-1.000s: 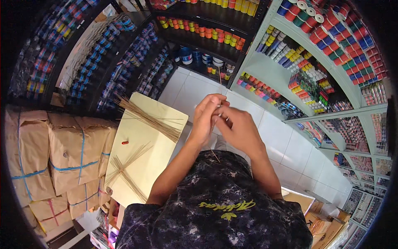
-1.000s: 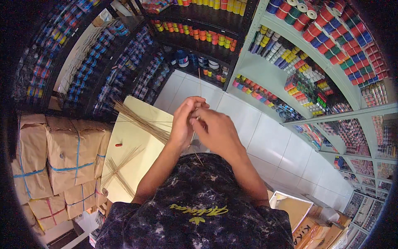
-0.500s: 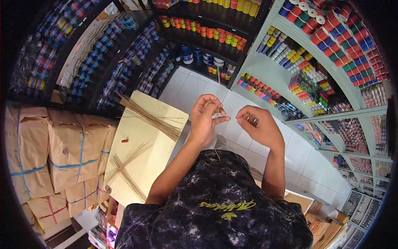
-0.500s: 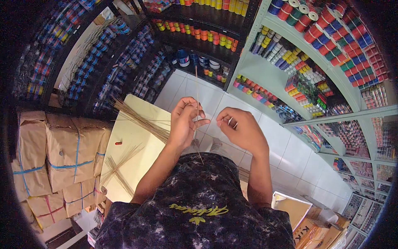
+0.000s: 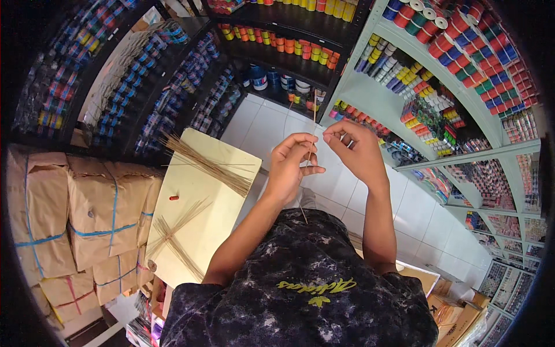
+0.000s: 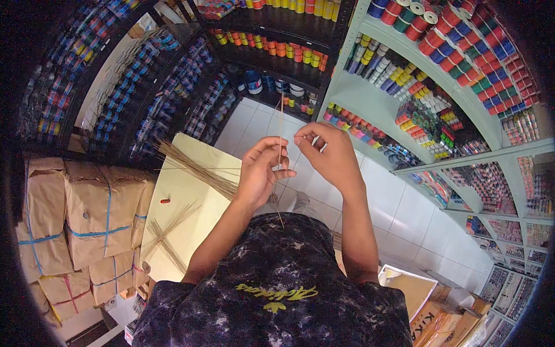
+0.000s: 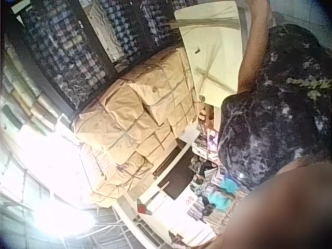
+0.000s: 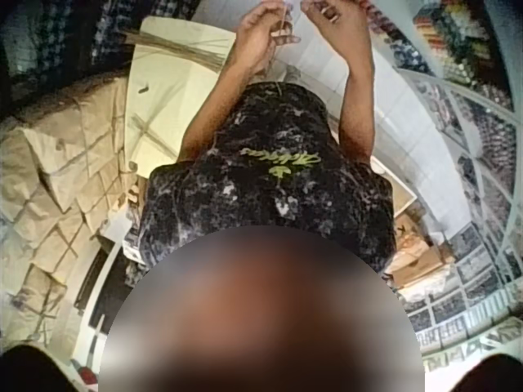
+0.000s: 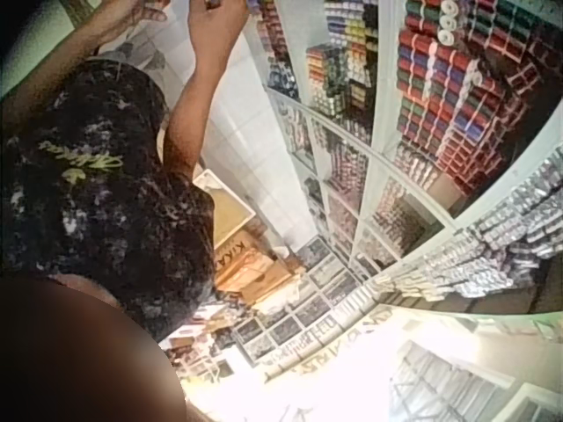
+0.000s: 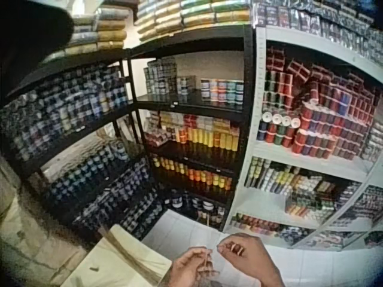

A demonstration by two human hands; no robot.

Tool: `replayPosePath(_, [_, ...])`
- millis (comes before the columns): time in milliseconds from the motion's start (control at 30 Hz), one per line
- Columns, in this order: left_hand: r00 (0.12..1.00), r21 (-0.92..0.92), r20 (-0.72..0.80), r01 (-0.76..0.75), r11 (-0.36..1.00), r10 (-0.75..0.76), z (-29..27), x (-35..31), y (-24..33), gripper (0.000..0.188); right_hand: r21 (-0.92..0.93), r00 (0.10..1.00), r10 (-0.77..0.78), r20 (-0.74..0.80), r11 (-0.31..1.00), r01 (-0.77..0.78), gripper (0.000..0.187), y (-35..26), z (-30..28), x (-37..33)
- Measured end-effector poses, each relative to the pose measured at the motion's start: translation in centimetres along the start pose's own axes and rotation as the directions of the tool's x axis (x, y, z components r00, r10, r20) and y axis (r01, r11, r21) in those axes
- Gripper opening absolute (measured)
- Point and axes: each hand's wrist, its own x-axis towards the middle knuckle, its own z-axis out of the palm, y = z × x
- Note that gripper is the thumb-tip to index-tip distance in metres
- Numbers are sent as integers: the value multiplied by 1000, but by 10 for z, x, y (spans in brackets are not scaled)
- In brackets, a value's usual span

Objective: Assembling the frame of a kite by tying string to bamboo sticks.

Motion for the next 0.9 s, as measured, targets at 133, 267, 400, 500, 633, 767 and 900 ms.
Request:
replayPosePath(133, [996,-33,32,84,996,-83,-1,1,1,23,8,999,39,25,999,-39,10,-12,0,4])
replayPosePath(267, [992,0,11,129,992,-129,5,-1,6,28,-28,998,-35,57,999,37,11,-16,0,6])
replayPosePath(400, [990,5,33,140,990,-140,1,1,5,23,-11,995,1,98,1000,1,12,-18,0,7])
replayPosePath(500, [993,-74,28,115,991,-113,-2,0,0,17,22,998,0,68,1000,-1,10,-15,2,8])
replayPosePath(633, [996,-121,38,87,989,-83,-5,1,-2,15,-8,998,19,61,1000,-18,17,-14,0,6])
replayPosePath(767, [998,-164,45,58,985,-51,-4,3,-1,14,156,992,30,-120,988,-11,32,-17,6,3])
replayPosePath(900, [999,-166,31,15,986,-10,-1,3,0,13,-13,992,-123,-33,992,123,34,-42,4,1])
